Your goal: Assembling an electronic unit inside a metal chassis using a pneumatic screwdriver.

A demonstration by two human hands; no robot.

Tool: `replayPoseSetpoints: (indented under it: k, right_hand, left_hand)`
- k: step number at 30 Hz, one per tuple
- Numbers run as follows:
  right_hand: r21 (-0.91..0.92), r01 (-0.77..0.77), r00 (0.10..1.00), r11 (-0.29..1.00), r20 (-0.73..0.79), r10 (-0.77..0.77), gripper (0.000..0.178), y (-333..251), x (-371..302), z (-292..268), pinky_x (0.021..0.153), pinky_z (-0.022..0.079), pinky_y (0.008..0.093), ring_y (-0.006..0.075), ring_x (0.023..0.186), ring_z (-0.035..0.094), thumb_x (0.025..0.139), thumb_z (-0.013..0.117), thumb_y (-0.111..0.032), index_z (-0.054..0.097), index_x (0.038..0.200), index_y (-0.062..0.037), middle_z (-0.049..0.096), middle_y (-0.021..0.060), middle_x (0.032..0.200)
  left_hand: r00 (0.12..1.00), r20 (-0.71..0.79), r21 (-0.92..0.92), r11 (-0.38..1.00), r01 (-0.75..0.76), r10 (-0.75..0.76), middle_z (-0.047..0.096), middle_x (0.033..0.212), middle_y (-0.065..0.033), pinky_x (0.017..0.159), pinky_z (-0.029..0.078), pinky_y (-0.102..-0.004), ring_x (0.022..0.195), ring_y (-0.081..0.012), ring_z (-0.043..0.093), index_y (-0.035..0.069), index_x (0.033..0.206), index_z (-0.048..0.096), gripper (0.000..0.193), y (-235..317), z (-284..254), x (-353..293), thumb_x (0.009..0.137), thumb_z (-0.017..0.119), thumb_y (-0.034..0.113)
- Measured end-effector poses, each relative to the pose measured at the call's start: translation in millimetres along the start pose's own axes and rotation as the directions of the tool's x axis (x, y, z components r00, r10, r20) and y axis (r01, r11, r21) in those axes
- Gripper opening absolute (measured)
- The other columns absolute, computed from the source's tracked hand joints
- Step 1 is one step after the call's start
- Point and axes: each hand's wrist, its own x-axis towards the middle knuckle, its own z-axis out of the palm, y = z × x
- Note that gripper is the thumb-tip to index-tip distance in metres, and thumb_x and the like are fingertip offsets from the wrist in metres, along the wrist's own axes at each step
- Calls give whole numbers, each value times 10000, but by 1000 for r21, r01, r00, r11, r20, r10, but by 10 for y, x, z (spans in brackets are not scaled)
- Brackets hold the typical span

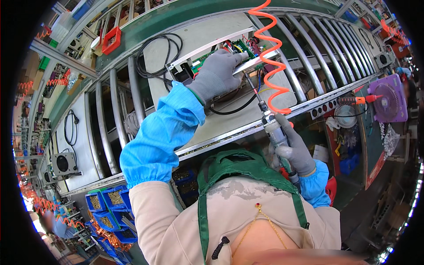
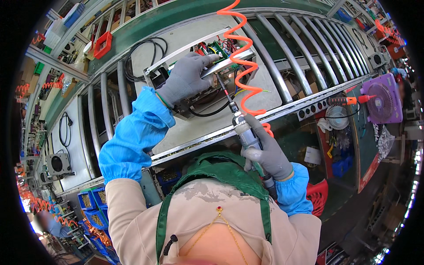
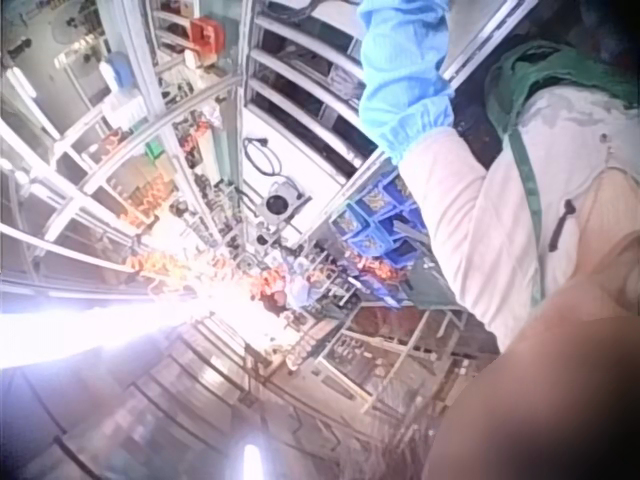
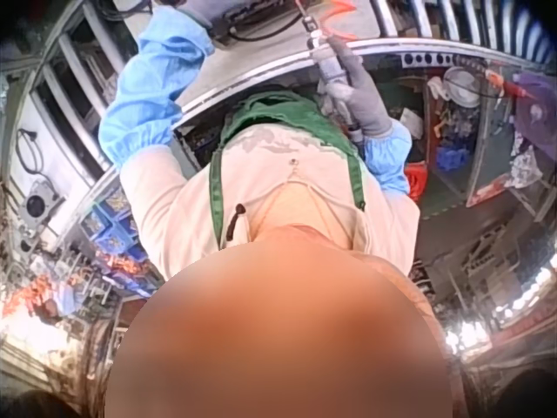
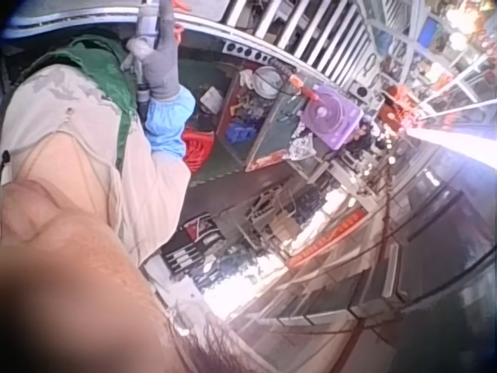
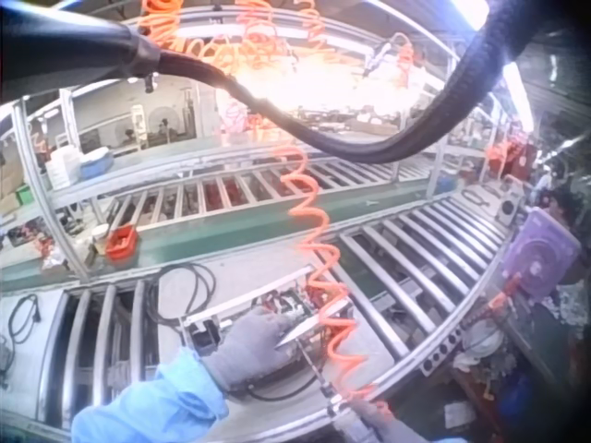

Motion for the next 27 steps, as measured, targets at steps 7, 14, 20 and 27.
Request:
replayPoseSetpoints:
  k: [7,14,20,27]
  right_hand:
    - [-1,-25,1000,1000,-17,25,1072,-34,11,13,516,552,308,180,598,635,710,782,-323,204,1603,-193,616,117,845]
    - [28,-27,999,999,-17,28,1046,-34,-1,23,524,554,309,177,596,629,724,740,-289,187,1606,-192,619,128,867]
    - [163,34,999,986,-17,-31,818,63,23,-42,540,553,315,189,595,634,786,689,-319,352,1503,-115,628,130,866]
    - [383,-148,989,912,48,141,639,263,-173,-403,659,572,328,230,728,689,880,623,-516,589,1186,44,685,160,897]
  left_hand:
    - [998,18,-14,998,58,-58,696,1013,-153,885,540,-396,978,-310,659,125,1220,696,449,40,-18,9,779,712,208]
    - [999,-19,-85,996,28,-29,689,997,-175,872,542,-385,970,-320,666,97,1191,701,427,-3,18,16,778,725,202]
    - [913,64,159,899,-409,404,596,1242,-114,1006,454,-502,1189,-333,553,130,1267,618,572,637,235,-233,703,710,120]
    - [759,125,-41,768,-639,639,607,1147,-45,1028,402,-446,1182,-282,554,165,1173,608,360,1015,676,-429,815,646,183]
